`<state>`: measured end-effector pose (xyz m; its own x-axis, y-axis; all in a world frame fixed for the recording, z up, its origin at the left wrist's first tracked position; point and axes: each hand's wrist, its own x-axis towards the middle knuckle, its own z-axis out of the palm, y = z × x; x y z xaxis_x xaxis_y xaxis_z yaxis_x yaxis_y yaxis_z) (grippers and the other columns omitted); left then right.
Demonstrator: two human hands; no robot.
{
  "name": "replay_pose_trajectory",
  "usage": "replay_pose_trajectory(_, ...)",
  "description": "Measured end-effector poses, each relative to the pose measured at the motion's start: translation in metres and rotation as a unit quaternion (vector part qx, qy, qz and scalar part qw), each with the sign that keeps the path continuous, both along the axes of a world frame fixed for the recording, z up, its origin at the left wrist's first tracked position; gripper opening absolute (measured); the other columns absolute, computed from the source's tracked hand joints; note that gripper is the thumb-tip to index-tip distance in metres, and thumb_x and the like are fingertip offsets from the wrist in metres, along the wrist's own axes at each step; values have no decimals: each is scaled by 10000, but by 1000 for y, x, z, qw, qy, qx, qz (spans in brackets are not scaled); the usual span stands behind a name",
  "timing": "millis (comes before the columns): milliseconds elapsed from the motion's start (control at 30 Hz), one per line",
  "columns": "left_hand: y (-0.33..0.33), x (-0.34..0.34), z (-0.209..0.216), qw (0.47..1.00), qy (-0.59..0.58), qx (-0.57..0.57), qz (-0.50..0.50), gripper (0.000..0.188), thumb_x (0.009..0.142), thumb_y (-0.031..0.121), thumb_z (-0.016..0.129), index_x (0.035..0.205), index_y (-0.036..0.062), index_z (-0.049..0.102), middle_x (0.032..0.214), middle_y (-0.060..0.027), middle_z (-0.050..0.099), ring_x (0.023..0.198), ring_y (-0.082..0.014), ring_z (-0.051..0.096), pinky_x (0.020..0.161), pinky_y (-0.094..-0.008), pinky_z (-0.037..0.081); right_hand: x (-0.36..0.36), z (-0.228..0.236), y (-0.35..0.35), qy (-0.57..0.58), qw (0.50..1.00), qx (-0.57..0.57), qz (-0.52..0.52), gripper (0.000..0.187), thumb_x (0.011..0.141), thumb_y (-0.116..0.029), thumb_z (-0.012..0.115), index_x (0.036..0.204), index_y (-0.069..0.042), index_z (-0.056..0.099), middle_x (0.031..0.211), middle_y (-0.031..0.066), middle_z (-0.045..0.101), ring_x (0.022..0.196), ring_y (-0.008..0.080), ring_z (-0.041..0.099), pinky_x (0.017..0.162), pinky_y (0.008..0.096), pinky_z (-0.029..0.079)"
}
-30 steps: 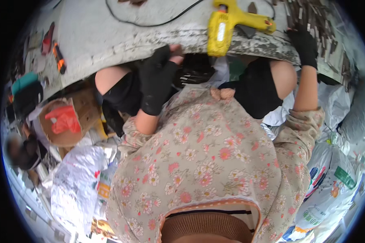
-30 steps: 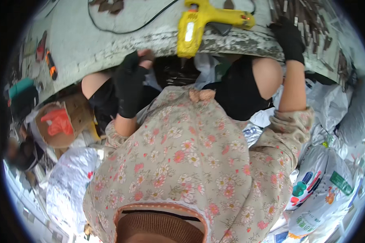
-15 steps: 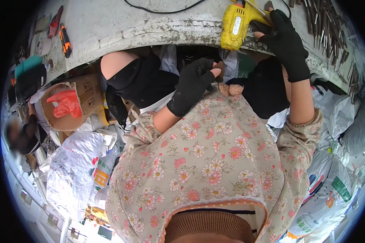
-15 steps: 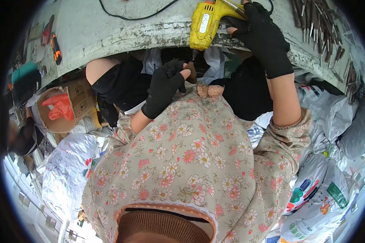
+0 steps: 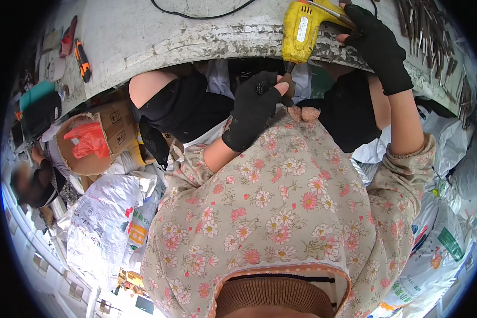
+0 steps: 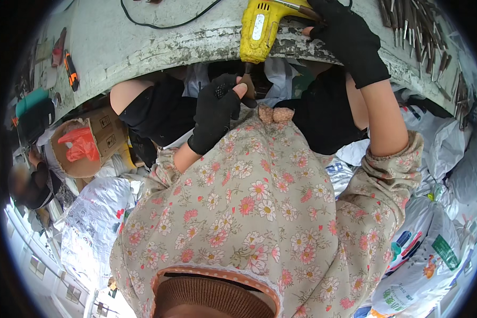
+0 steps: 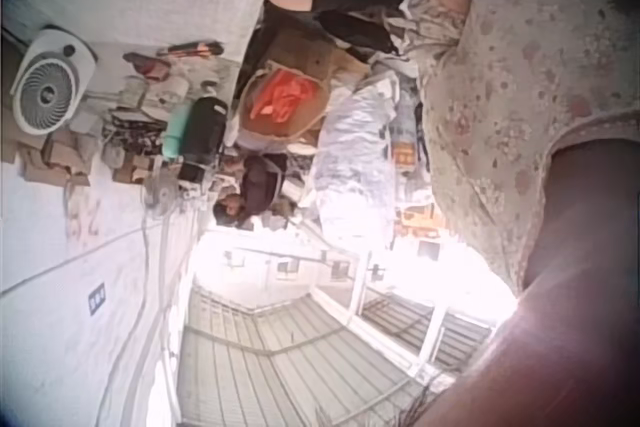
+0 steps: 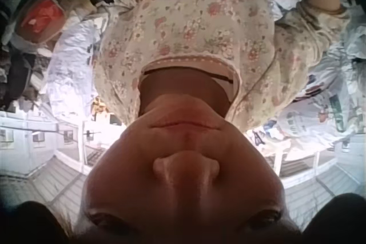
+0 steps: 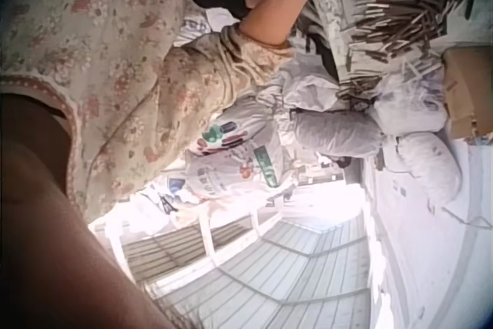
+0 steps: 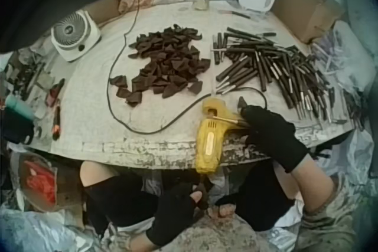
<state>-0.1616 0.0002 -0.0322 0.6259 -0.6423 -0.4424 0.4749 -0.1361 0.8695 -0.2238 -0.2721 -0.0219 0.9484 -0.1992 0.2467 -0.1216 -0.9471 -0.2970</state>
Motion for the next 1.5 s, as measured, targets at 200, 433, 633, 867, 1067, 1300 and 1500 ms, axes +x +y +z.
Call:
replay_pose_trajectory(200, 5, -3, -8, 999, -36, 1, 7, 233, 835, 144, 585, 1009, -12, 572, 743, -26, 611, 579, -24, 480, 490, -188, 362, 1, -6, -6, -15, 998, 52, 10, 605, 627, -73, 746, 1187, -48, 518, 1112, 161, 571, 1012, 339, 547, 850, 381, 457)
replay_pose_trajectory(433, 17, -2, -9, 969, -247, 7, 33, 258, 889, 281, 542, 940, 29, 569, 726, 9, 565, 609, -61, 478, 556, -204, 392, -14, 6, 56, -41, 985, 169, 0, 560, 785, -117, 647, 1298, -76, 428, 1140, 130, 562, 998, 207, 565, 813, 280, 444)
replay_pose_trajectory(633, 12, 14, 0, 892, 404, -123, 161, 264, 880, 342, 563, 772, 104, 521, 707, 19, 500, 591, -68, 427, 539, -208, 367, -54, 51, 116, 128, 835, 536, -4, 370, 835, -40, 578, 1203, -43, 535, 1046, 97, 638, 859, 112, 610, 750, 249, 458)
replay_pose_trajectory(867, 11, 9, 16, 925, 354, -32, 138, 272, 903, 344, 524, 790, 96, 528, 688, 18, 511, 596, -62, 456, 520, -207, 366, -58, 64, 122, 120, 879, 457, 58, 356, 798, -34, 611, 1150, -82, 588, 921, 97, 662, 735, 164, 624, 651, 254, 461)
replay_pose_trajectory(1067, 17, 2, 18, 956, -287, 53, 31, 279, 911, 300, 508, 772, 59, 530, 658, 29, 465, 609, -41, 409, 540, -214, 341, -53, 86, 123, 177, 917, 352, 65, 330, 759, -52, 646, 1085, -102, 623, 818, 81, 640, 662, 219, 587, 588, 299, 455)
replay_pose_trajectory(1300, 22, 3, 20, 999, -27, 19, 14, 246, 911, 251, 488, 780, 50, 539, 671, 25, 504, 611, -33, 419, 533, -214, 337, -48, 78, 139, 108, 952, 276, 82, 314, 740, -79, 661, 1050, -119, 636, 731, 79, 598, 636, 229, 564, 571, 322, 448)
replay_pose_trajectory(1500, 40, 25, 13, 971, -179, -6, -157, 110, 833, 154, 588, 800, 49, 589, 715, 12, 496, 670, -86, 462, 577, -245, 359, -47, 53, 132, 184, 878, 442, 27, 270, 771, -133, 657, 1032, -67, 640, 777, 122, 633, 628, 208, 589, 584, 295, 456)
